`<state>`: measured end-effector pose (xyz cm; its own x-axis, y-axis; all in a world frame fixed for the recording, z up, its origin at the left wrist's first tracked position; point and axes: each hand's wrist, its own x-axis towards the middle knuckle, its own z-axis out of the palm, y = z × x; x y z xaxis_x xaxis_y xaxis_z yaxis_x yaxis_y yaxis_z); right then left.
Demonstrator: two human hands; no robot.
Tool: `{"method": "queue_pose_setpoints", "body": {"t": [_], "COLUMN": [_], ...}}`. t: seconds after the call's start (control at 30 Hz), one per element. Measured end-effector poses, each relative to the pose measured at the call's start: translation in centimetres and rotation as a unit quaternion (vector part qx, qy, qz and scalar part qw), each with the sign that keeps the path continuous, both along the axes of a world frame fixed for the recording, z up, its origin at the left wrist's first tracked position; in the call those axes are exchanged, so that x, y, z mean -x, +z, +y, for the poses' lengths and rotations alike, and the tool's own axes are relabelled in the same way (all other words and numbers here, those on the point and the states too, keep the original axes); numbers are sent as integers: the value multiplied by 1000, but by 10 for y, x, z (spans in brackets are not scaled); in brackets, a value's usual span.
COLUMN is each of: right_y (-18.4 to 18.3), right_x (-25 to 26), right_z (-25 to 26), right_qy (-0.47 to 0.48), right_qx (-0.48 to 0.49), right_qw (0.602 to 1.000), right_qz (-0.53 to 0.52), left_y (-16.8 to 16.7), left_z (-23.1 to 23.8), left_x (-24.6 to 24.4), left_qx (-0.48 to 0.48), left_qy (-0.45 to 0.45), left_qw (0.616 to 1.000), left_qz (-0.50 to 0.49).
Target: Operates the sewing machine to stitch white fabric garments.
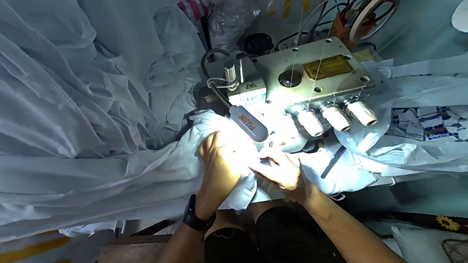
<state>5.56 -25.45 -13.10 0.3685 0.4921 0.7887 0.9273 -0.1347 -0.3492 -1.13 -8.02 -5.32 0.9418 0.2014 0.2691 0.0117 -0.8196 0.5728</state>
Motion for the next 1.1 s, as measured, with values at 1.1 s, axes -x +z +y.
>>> {"method": "queue_pose_setpoints", "body": {"t": [1.1], "right_y": [20], "right_x": [22], "right_z": [-1], "right_qy": [-75], "right_qx": [58], "right_qw": [995], "right_qz": [11], "left_y": [5], "left_z": [4], "left_x": [-2], "left_qx": [-2], "left_qy": [18], "left_qw": [1000], "left_qz": [19]}}
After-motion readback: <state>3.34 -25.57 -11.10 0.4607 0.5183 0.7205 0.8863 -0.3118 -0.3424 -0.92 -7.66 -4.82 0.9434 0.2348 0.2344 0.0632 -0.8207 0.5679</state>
